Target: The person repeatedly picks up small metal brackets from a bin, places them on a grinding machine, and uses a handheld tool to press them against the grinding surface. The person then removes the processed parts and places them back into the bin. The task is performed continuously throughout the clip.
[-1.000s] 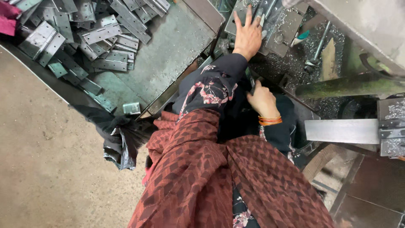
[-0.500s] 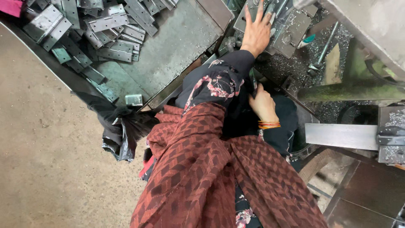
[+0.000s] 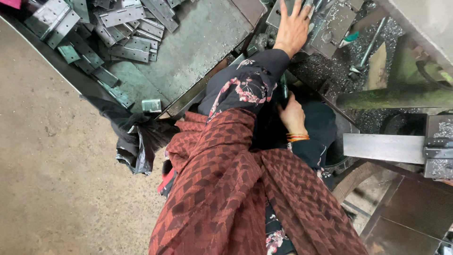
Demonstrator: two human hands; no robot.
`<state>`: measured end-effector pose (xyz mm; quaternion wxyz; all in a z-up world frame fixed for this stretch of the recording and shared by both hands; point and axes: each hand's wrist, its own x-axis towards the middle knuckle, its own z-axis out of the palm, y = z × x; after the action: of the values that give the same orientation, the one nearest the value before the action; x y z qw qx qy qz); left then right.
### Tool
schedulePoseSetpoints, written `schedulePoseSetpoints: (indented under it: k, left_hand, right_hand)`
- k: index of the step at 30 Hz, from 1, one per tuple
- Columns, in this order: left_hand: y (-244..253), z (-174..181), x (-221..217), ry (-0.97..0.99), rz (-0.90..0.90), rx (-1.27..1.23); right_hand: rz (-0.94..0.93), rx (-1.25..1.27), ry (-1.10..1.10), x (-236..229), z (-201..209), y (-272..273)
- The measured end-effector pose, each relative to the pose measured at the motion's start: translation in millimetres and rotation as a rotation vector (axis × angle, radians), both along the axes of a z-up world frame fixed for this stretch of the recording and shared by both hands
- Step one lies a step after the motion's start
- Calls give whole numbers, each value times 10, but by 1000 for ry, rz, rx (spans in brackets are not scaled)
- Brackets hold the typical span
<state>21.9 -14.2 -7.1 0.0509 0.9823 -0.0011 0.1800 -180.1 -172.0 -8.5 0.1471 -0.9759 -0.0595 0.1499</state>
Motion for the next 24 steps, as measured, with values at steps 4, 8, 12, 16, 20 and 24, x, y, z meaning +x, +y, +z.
schedulePoseSetpoints:
  k: [4, 8, 12, 16, 20, 24]
  left_hand:
    - [56, 77, 63, 14, -4, 56]
    - [55, 55, 66, 39, 13, 53]
    - [55, 1, 71, -210, 54, -38]
    - [93, 66, 42, 20, -20, -53]
    - [238, 187, -183, -91, -6, -158]
    - [281, 335, -306, -78, 53, -352]
  right_hand:
    - [94, -67, 21, 210, 134, -28]
    - [152, -117, -12, 337, 237, -54]
    - [84, -86, -4, 176, 59, -6]
    - [-26, 111, -133, -149, -371, -13]
    - [-30, 65, -97, -164, -726, -52]
    - [31, 73, -118, -56, -611, -121]
